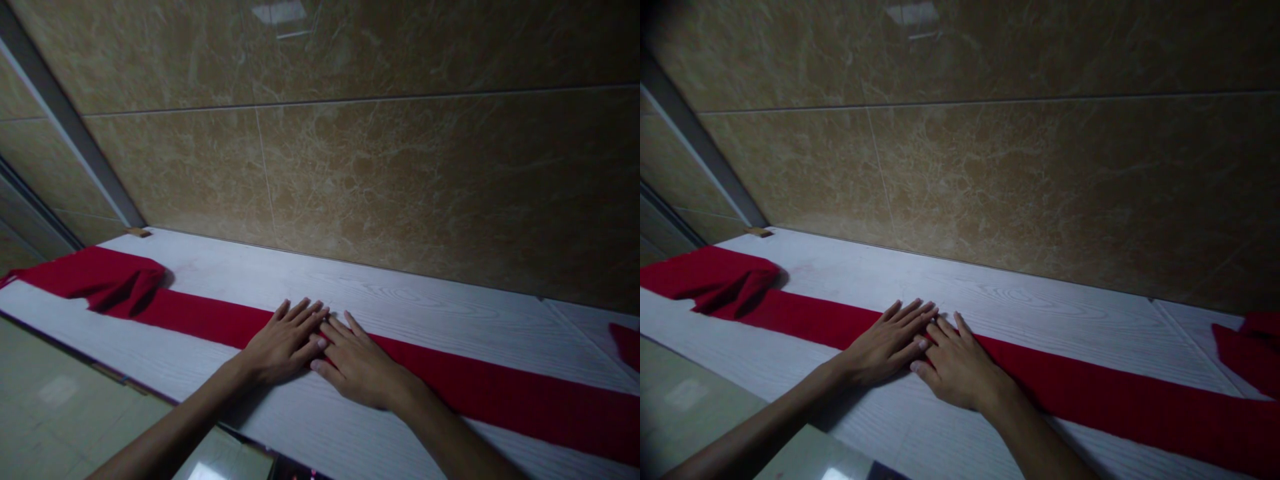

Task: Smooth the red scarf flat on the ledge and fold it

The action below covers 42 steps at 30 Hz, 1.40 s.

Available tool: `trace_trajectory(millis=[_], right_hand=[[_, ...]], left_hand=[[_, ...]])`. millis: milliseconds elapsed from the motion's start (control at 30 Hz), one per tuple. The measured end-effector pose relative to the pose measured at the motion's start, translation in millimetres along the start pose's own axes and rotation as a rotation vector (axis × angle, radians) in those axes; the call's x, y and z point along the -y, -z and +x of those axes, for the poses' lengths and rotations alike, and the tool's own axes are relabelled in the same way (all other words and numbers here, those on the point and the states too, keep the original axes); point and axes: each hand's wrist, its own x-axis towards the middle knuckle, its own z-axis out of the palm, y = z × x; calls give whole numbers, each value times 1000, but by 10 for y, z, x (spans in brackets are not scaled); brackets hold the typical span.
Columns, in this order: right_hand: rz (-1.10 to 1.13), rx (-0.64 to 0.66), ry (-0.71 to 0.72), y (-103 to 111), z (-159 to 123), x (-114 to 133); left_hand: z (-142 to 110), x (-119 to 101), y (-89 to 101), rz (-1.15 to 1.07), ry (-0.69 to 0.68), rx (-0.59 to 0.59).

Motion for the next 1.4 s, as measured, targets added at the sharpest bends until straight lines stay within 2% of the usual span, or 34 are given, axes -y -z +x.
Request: trace_trajectory(millis=[300, 533, 1033, 1200, 1400], right_hand=[[-18, -3, -5, 9, 4, 9], [-6, 7, -15, 29, 4, 18], [-5, -3, -7, 27, 3, 12], [-9, -8, -6, 20, 0, 11], [-15, -17, 1, 6, 7, 8]], left_hand=[[-3, -24, 16, 0, 14, 2], [-1, 18, -19, 10, -28, -41], [0, 7, -4, -3, -21, -37], [0, -29, 27, -3, 22, 13], [4, -22, 23, 1, 5, -6]])
